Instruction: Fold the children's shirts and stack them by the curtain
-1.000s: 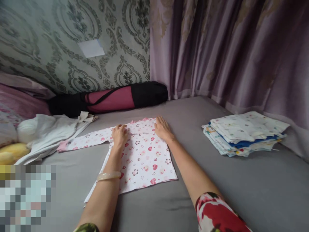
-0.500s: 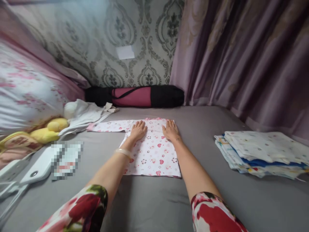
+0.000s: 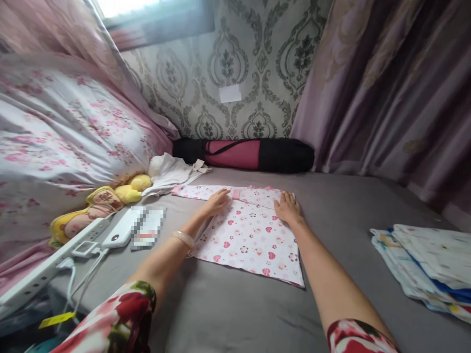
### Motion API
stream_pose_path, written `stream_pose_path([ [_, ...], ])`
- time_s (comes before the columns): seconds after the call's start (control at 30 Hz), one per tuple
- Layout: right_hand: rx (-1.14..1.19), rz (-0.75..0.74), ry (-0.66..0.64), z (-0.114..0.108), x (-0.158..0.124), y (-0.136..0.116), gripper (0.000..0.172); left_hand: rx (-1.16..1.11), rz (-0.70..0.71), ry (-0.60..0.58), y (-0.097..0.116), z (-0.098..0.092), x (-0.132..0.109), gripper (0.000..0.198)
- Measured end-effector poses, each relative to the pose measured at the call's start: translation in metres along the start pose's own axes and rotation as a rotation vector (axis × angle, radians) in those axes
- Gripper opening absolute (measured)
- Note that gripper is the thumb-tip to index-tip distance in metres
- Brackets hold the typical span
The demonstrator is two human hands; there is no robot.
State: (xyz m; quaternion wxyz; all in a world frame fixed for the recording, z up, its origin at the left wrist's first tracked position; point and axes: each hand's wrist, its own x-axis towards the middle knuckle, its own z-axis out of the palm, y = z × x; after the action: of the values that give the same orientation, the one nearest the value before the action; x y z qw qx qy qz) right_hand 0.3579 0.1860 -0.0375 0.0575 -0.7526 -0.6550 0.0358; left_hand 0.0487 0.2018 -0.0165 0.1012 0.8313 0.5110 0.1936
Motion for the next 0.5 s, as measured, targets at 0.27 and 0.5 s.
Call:
stream_pose_path([
  [0.27,0.059,-0.153,0.213,-0.010,-0.001,-0.031,0.045,0.073,-0.918,0.420,-0.081,-0.064,-0.020,0.026],
  [0.5,0.279,-0.478,0.185,-0.006,0.008,-0.113,0.037,-0.075,-1.127,0.450,-0.124,-0.072,-0.015,0.030],
])
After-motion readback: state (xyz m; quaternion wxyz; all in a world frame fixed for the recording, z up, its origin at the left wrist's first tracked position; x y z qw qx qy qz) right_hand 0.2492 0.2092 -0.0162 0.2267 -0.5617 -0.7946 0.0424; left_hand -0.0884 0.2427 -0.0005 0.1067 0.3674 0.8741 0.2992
